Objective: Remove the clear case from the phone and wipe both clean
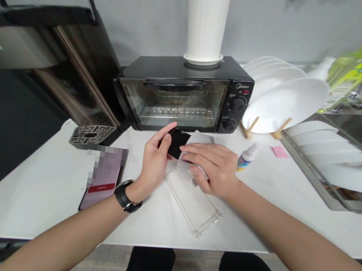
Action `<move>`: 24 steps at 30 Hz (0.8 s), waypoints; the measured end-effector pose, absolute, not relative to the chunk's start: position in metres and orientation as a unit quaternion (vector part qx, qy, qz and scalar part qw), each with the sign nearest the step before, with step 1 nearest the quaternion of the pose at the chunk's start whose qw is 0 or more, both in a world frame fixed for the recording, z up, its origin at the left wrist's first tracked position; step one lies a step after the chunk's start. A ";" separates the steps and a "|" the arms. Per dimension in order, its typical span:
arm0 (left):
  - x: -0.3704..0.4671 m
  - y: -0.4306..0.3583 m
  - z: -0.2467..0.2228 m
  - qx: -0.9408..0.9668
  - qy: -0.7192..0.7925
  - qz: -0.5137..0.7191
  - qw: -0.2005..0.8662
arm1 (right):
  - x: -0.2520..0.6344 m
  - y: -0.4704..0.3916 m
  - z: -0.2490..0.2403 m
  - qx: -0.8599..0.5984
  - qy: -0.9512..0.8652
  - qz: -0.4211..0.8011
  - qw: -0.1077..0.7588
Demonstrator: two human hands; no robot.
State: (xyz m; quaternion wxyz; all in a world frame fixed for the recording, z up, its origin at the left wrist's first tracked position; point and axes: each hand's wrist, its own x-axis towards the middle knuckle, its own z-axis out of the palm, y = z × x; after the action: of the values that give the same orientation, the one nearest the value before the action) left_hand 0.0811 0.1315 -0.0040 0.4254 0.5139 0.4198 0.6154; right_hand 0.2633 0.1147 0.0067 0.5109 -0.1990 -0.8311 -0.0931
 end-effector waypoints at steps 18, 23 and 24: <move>0.085 0.128 0.002 0.418 0.402 0.603 0.548 | 0.263 0.123 0.012 -0.274 -0.814 -0.091 0.505; 0.082 0.129 0.003 0.510 0.416 0.645 0.388 | 0.257 0.119 0.010 -0.163 -0.863 -0.187 0.439; 0.081 0.129 0.003 0.508 0.414 0.639 0.403 | 0.257 0.119 0.010 -0.141 -0.862 -0.198 0.445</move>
State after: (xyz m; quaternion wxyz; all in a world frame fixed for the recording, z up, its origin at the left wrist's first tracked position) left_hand 0.0811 0.1291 0.0030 0.4032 0.5079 0.4141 0.6387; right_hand 0.2575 0.1187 0.0100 0.4452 -0.1412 -0.8617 -0.1982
